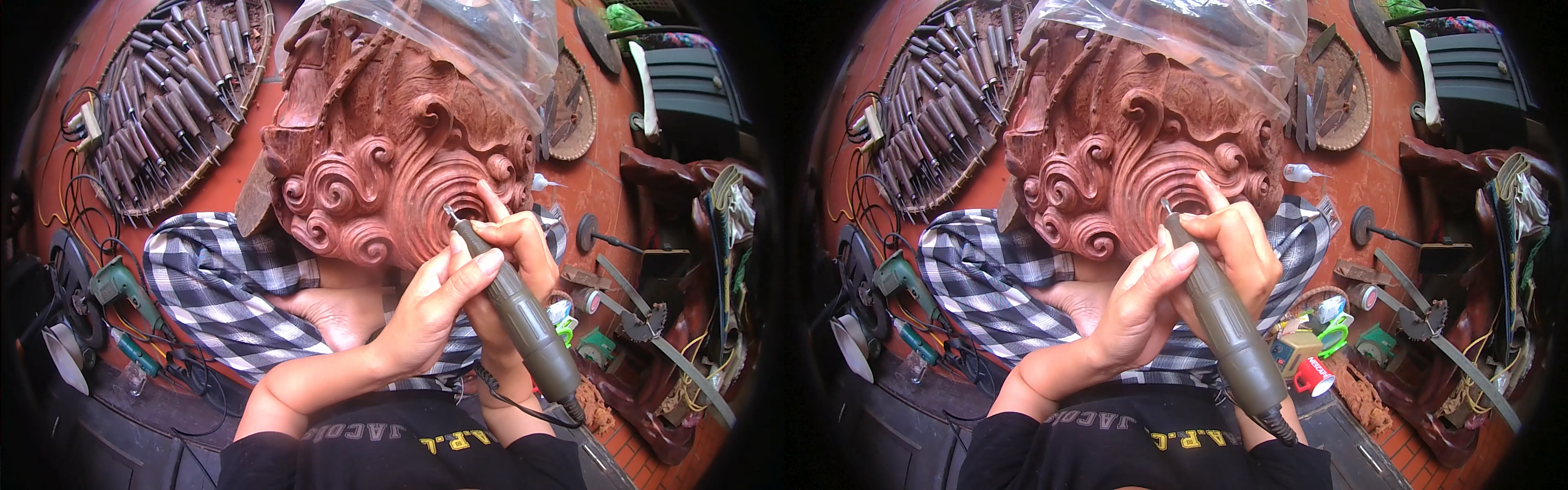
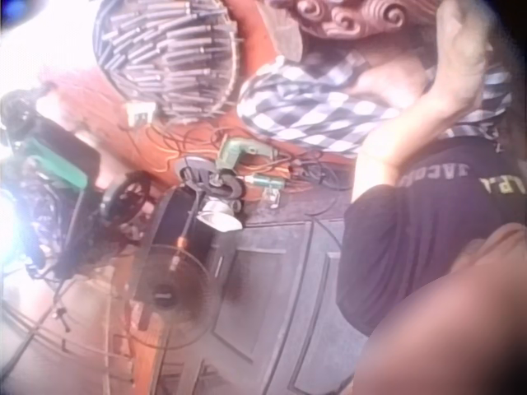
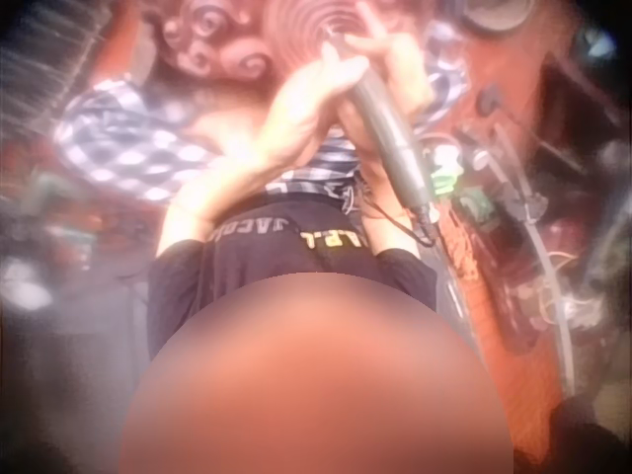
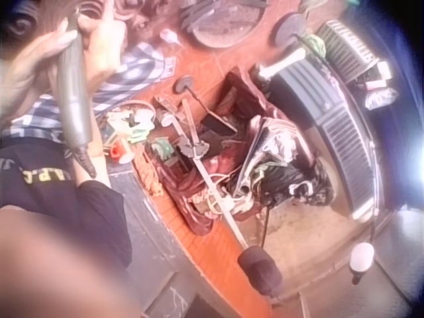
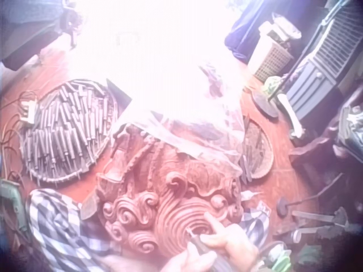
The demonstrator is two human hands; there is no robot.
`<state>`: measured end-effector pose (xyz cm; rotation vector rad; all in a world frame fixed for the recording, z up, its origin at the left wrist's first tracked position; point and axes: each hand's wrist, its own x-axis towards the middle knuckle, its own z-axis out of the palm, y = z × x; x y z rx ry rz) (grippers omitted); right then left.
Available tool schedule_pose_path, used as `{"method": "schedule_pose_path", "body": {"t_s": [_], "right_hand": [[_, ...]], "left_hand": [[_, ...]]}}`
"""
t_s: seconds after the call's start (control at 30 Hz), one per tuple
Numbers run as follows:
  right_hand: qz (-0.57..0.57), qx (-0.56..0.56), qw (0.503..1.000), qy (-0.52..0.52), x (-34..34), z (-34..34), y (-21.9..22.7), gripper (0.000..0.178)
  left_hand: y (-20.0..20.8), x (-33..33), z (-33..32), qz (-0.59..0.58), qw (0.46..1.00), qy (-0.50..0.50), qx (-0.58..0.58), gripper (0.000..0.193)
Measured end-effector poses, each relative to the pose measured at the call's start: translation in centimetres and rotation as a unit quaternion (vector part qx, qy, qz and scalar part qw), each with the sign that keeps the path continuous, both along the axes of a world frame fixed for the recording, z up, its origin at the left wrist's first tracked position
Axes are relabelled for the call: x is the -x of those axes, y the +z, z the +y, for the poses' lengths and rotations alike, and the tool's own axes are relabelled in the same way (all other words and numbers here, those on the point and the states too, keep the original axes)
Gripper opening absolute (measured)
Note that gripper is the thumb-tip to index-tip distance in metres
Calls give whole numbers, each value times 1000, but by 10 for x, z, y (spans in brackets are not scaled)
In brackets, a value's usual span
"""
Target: The person carves a large, reddish-brown wooden piece with intricate swirl patterns. They use a rotary tool to refine the details and then switch to a chisel and mallet to shape the surface. The person occasionally wipes away wood dust with their hand.
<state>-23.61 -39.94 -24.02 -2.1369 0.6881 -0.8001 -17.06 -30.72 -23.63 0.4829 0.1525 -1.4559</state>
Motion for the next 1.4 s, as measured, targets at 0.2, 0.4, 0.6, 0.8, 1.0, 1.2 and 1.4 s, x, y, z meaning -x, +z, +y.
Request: {"method": "schedule_pose_path", "body": {"t_s": [0.2, 0.4, 0.6, 0.8, 1.0, 1.2, 1.4], "right_hand": [[0, 12, 1000, 15, 0, 1, -1, 18], [4, -7, 999, 38, 8, 3, -2, 19], [0, -18, 998, 63, 18, 3, -6, 19], [-13, -22, 996, 82, 28, 2, -10, 21], [-24, -60, 995, 75, 39, 0, -13, 25], [-46, -89, 993, 67, 56, -4, -10, 23], [-91, -152, 982, 57, 54, -1, -12, 26]], "left_hand": [[-2, 3, 3, 2, 1000, 14, 1, 36], [-4, 9, 9, -5, 1000, 11, -16, 33], [-4, 14, 13, -24, 999, 5, -25, 31], [-6, 22, 15, -32, 999, -2, -39, 31], [-9, 31, 14, -31, 999, -15, -40, 30], [-7, 43, 11, -33, 997, -59, -35, 28], [-2, 37, 9, -40, 996, -38, -75, 27]]}}
